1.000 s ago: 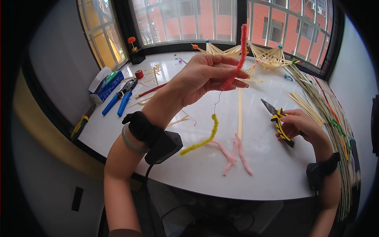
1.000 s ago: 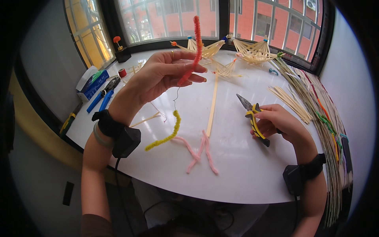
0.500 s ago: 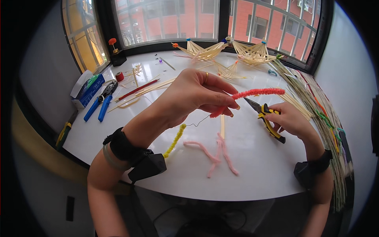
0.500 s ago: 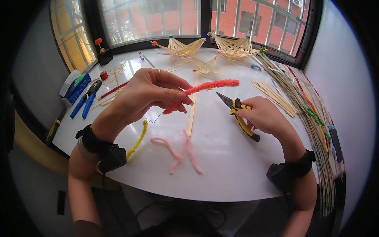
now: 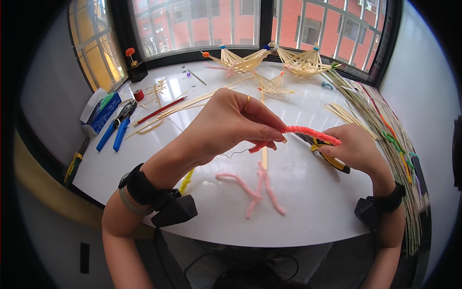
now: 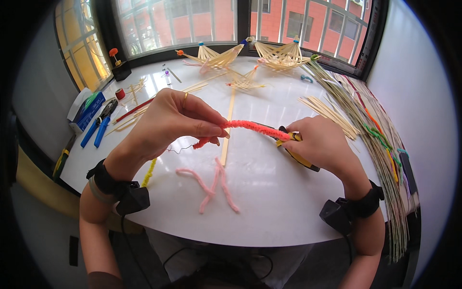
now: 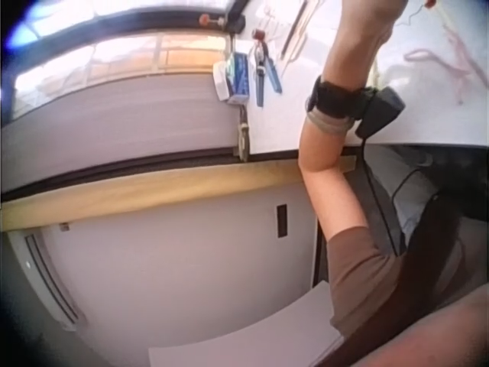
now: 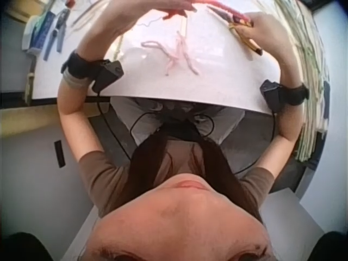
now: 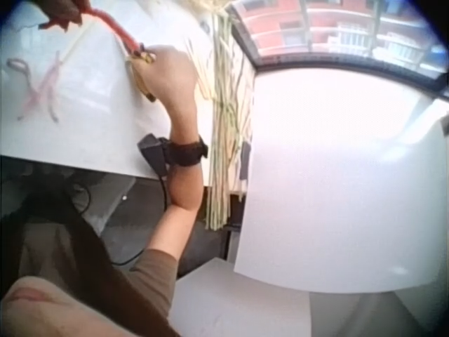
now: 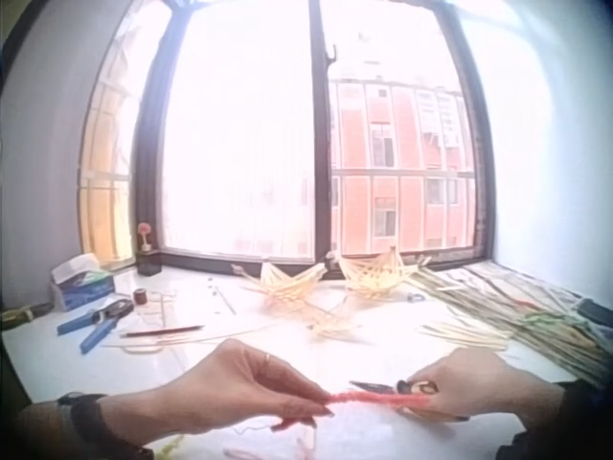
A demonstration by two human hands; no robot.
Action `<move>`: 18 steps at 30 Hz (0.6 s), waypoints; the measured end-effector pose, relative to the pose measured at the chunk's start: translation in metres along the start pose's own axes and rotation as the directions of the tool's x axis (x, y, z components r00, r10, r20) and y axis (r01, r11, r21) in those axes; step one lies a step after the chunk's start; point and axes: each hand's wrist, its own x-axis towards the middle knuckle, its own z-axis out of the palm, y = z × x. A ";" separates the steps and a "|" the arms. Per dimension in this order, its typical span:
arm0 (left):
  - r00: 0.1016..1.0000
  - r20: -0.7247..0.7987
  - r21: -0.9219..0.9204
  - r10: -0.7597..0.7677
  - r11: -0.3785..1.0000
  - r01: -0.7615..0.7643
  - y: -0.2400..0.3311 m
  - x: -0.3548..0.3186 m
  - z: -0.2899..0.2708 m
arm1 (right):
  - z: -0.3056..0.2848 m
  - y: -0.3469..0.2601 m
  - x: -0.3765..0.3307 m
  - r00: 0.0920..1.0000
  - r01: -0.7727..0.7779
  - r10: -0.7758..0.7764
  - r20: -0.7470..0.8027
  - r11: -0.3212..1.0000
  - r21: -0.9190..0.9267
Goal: Weaving bamboo strips into a decorative star shape and preparing pipe cleaners using pliers.
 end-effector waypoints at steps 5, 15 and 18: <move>1.000 -0.005 0.047 0.010 0.999 -0.009 -0.001 -0.001 -0.001 | 0.003 0.002 -0.002 0.999 0.043 -0.043 0.002 0.997 -0.059; 0.998 0.056 0.047 0.004 0.999 -0.007 0.002 -0.001 0.002 | -0.016 -0.026 -0.019 0.974 0.092 -0.227 0.022 0.481 0.872; 0.996 0.077 0.036 0.050 0.998 -0.053 0.004 -0.005 0.004 | -0.016 -0.019 -0.016 0.988 0.116 -0.145 -0.054 0.462 0.879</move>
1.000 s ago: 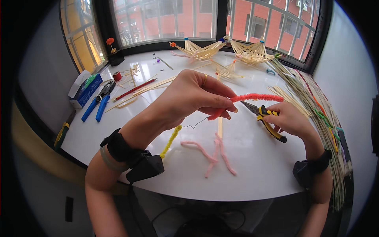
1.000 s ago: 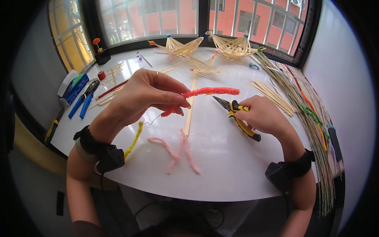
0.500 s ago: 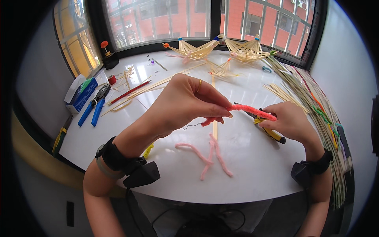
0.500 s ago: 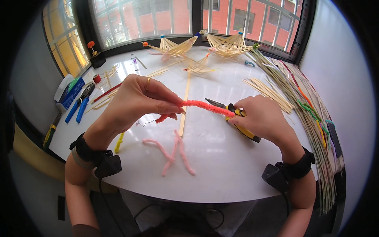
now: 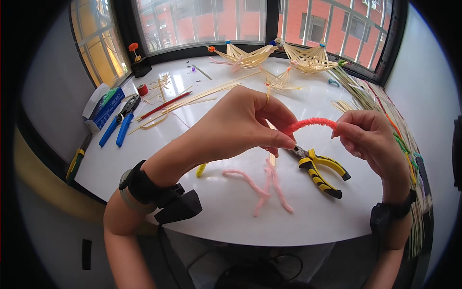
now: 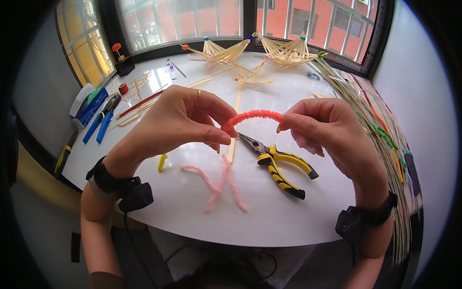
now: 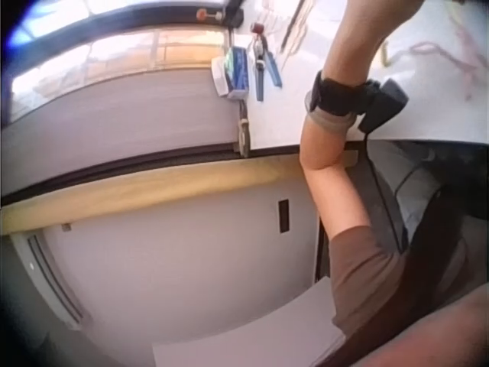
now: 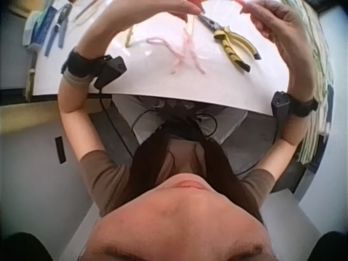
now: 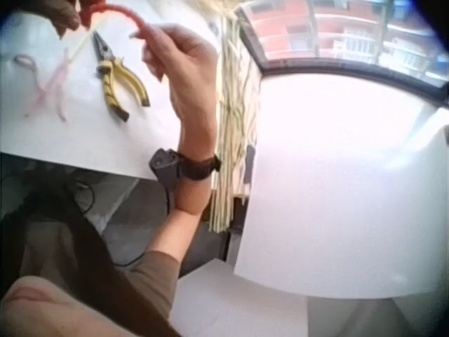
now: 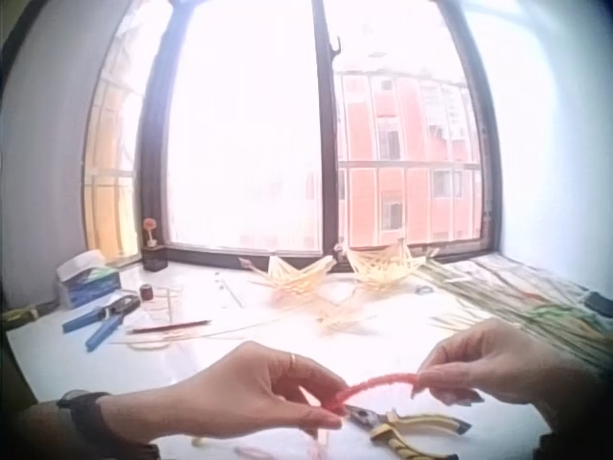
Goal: Weaving bamboo strips into a decorative star shape and preparing pipe cleaners using pliers.
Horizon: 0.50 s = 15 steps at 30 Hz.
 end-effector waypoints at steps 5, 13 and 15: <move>0.976 -0.078 0.365 0.202 0.917 -0.160 -0.012 0.001 -0.004 | -0.005 0.001 -0.003 0.999 -0.022 0.020 0.047 0.999 0.041; 0.908 -0.042 0.636 0.417 0.712 -0.297 -0.012 0.000 -0.002 | 0.000 0.003 -0.009 0.986 0.159 -0.164 -0.031 0.978 -0.133; 0.920 -0.038 0.591 0.390 0.752 -0.294 -0.011 0.000 -0.002 | 0.004 0.004 -0.008 0.901 0.348 -0.427 -0.068 0.809 -0.474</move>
